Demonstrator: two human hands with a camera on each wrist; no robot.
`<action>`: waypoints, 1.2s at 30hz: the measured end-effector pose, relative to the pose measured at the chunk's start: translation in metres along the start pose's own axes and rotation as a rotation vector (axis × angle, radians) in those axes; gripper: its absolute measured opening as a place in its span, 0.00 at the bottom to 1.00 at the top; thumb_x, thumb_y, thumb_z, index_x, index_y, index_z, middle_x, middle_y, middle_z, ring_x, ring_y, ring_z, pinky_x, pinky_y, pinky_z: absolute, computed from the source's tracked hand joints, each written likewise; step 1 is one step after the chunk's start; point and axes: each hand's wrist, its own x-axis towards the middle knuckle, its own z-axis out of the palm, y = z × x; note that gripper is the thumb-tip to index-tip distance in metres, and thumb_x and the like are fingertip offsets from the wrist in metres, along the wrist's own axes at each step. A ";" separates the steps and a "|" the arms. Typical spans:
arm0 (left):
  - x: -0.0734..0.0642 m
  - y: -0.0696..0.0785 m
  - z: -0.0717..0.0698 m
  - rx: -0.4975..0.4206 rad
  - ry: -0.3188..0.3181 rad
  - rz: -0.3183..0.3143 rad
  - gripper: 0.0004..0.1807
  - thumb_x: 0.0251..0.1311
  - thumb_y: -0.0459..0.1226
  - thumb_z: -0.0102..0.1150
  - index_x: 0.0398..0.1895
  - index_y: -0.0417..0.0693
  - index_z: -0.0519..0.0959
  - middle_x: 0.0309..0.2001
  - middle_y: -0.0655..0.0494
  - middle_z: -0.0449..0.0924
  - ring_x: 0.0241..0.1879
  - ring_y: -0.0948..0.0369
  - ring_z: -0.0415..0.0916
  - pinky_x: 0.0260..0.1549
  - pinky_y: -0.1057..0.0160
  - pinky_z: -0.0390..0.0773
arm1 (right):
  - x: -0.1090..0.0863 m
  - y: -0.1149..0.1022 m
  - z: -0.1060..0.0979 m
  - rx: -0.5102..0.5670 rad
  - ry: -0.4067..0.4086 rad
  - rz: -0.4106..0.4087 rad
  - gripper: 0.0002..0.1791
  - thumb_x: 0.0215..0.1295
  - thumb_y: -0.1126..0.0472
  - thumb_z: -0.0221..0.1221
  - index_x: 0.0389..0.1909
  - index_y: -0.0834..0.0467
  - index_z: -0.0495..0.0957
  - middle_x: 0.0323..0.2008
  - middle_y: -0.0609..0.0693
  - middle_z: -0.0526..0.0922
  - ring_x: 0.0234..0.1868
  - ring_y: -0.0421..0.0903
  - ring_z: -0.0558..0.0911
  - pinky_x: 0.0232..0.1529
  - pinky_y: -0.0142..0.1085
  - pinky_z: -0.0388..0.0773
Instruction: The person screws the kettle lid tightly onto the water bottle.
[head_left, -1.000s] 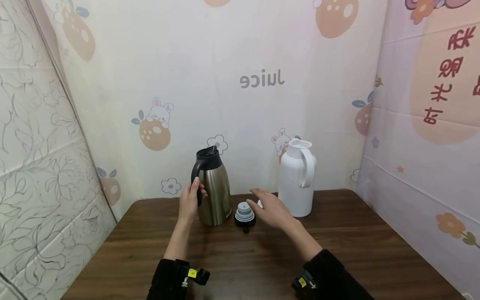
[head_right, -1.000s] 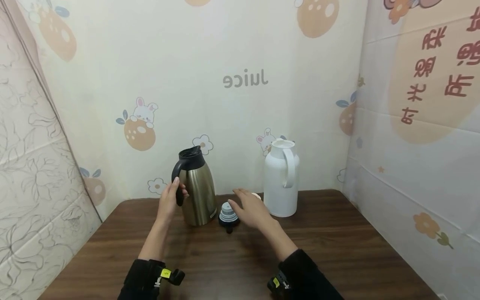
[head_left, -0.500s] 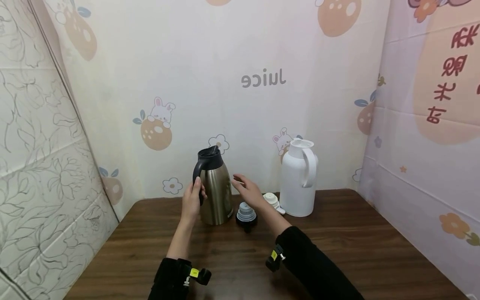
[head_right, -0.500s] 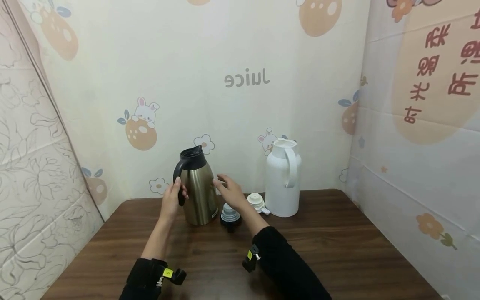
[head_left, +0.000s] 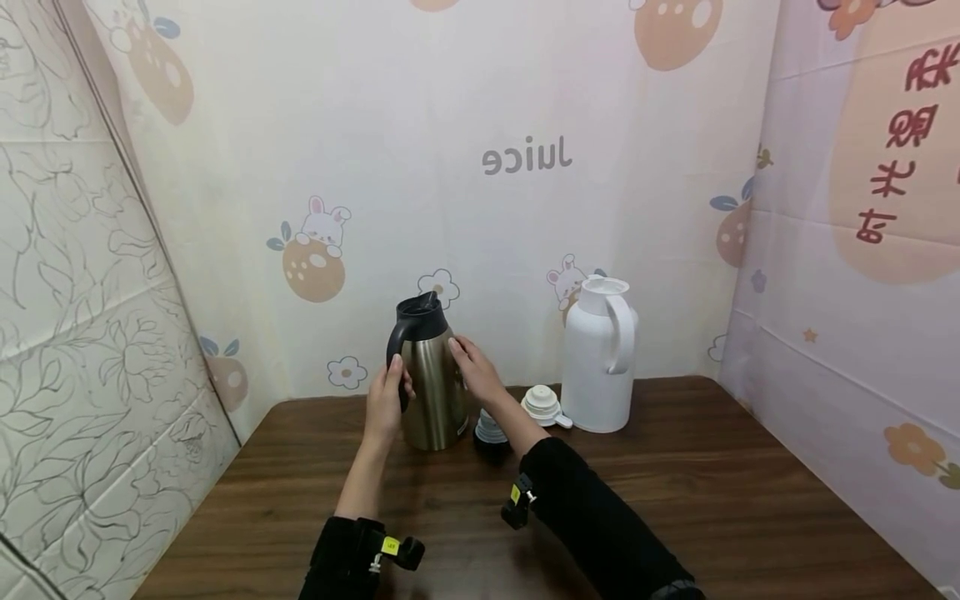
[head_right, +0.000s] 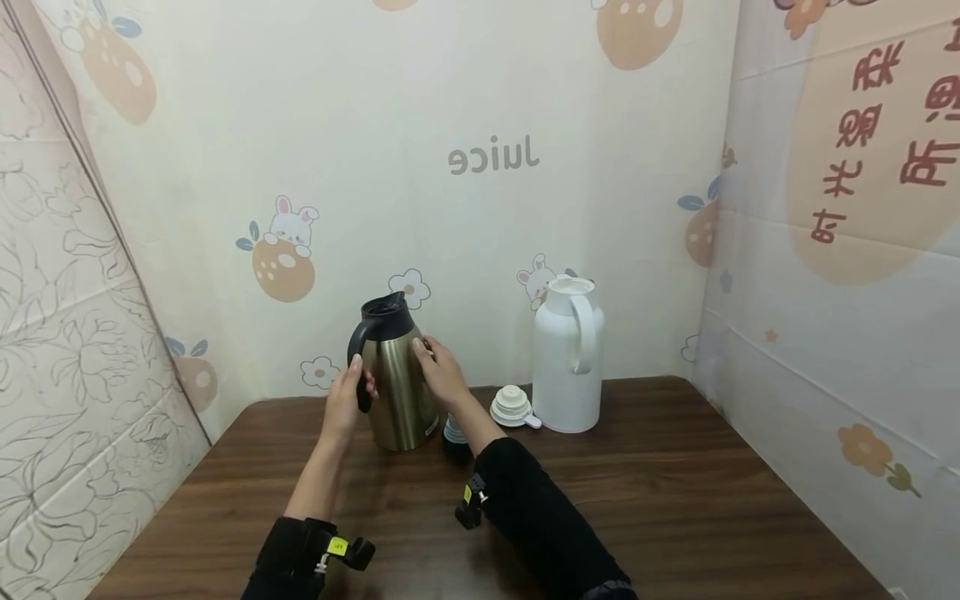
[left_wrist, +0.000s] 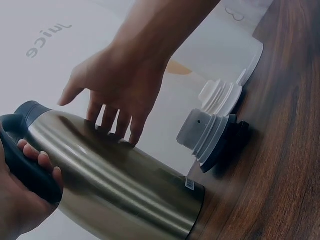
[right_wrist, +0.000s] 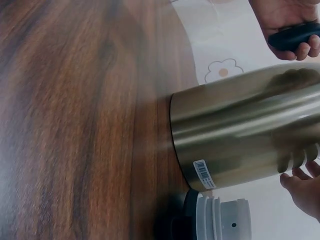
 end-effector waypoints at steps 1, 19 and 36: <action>0.000 0.000 0.000 0.000 0.001 0.000 0.22 0.85 0.47 0.43 0.35 0.40 0.71 0.29 0.54 0.70 0.28 0.62 0.71 0.35 0.64 0.78 | 0.001 0.000 0.001 0.005 -0.002 0.000 0.40 0.84 0.35 0.40 0.82 0.61 0.58 0.79 0.60 0.62 0.79 0.60 0.62 0.76 0.58 0.59; -0.002 0.003 -0.003 0.008 -0.017 -0.035 0.23 0.85 0.49 0.44 0.36 0.38 0.72 0.28 0.53 0.70 0.28 0.59 0.71 0.34 0.63 0.76 | 0.000 -0.001 0.006 -0.003 -0.002 0.030 0.40 0.83 0.34 0.44 0.82 0.56 0.59 0.77 0.60 0.66 0.76 0.62 0.68 0.70 0.58 0.69; -0.020 0.008 -0.015 -0.061 -0.114 -0.039 0.24 0.85 0.48 0.40 0.32 0.39 0.68 0.23 0.53 0.66 0.24 0.60 0.66 0.29 0.63 0.72 | -0.031 -0.011 0.005 0.050 -0.033 0.060 0.39 0.82 0.36 0.49 0.82 0.56 0.60 0.77 0.60 0.66 0.76 0.62 0.67 0.69 0.57 0.72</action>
